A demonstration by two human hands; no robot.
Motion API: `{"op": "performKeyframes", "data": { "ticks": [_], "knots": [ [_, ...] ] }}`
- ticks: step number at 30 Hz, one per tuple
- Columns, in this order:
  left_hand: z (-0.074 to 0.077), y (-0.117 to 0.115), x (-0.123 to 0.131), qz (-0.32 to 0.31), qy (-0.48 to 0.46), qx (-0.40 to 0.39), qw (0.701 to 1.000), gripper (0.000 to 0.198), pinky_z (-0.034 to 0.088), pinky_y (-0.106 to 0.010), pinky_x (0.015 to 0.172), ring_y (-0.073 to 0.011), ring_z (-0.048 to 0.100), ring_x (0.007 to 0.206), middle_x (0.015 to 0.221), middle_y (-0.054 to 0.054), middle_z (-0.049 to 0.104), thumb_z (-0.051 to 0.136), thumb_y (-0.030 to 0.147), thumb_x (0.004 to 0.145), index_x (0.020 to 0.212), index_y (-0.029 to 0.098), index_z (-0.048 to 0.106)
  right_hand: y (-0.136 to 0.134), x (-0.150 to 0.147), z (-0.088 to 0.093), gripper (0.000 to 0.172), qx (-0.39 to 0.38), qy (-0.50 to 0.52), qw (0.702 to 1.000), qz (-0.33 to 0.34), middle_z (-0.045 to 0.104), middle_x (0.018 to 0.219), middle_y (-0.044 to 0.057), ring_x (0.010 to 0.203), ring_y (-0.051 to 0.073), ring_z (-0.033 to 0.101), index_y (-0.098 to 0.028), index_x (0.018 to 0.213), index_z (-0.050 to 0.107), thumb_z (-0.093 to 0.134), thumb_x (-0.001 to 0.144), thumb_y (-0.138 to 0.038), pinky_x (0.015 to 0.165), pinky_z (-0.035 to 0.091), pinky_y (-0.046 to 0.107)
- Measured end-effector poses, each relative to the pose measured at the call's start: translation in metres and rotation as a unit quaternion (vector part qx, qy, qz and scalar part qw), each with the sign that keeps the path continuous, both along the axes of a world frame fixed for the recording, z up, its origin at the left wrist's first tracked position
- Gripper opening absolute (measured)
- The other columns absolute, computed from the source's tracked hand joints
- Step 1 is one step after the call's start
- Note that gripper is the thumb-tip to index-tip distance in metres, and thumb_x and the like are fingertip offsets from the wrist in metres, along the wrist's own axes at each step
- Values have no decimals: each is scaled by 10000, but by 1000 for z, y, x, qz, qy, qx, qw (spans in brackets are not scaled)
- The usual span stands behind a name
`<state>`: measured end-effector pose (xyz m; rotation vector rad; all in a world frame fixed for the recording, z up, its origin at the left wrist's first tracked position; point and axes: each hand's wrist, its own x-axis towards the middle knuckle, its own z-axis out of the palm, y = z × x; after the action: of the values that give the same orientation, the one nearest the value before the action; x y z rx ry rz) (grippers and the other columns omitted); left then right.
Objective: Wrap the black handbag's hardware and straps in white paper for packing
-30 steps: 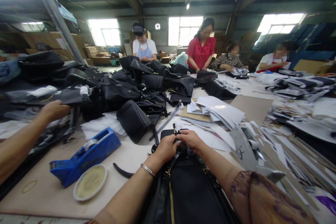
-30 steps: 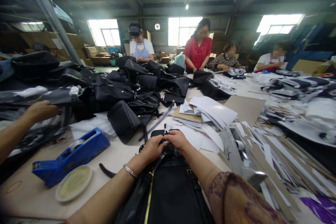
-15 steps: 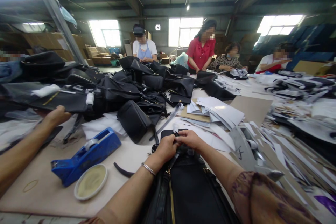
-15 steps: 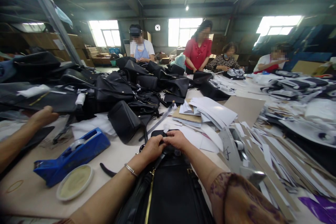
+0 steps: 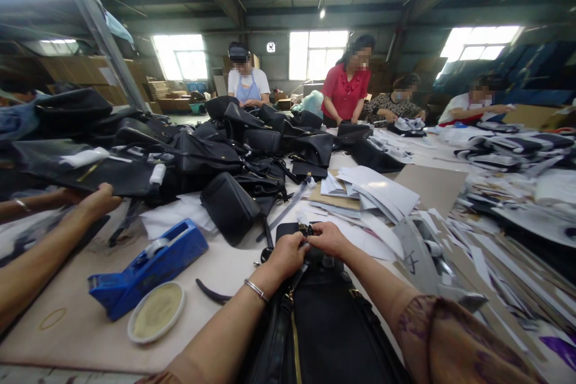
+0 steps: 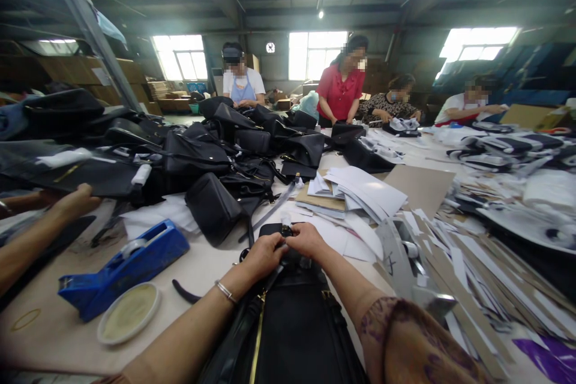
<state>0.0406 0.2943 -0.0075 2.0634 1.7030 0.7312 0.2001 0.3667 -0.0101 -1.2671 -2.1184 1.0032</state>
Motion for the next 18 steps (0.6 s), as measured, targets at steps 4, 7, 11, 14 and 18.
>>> {"op": "performKeyframes", "data": {
  "ticks": [4,7,11,14,18],
  "knots": [
    [0,-1,1,-5,6,-1,1000,97,397,-268,661,-192,639,757,778,-43,687,595,259,880,821,189,629,1,3,7,194,-7,-16,1000,24,564,550,-47,569,128,467,-174,728,756,611,674,-290,529,309,224],
    [0,-1,1,-11,9,2,1000,99,388,-265,647,-189,637,747,775,-40,686,594,264,884,822,192,624,1,5,12,169,-6,-28,999,35,558,533,-45,565,128,460,-172,684,745,599,656,-252,519,298,226],
    [-2,-1,1,-17,12,6,1000,105,386,-265,645,-190,638,752,785,-41,689,580,262,895,824,193,617,1,7,14,145,-4,-35,999,41,550,525,-42,560,127,457,-171,644,725,591,643,-226,509,283,231],
    [-3,-1,1,-19,15,6,1000,126,387,-262,644,-187,641,749,790,-44,691,576,271,902,810,192,611,2,7,12,165,-11,-34,999,37,555,525,-39,548,131,461,-169,680,734,583,651,-230,501,286,236],
    [-2,0,0,-13,20,7,1000,122,410,-269,656,-202,651,756,784,-55,692,578,268,899,817,186,616,3,12,8,183,-13,-17,999,35,606,577,-24,593,148,519,-166,707,738,577,681,-248,525,334,239]
  ]
}}
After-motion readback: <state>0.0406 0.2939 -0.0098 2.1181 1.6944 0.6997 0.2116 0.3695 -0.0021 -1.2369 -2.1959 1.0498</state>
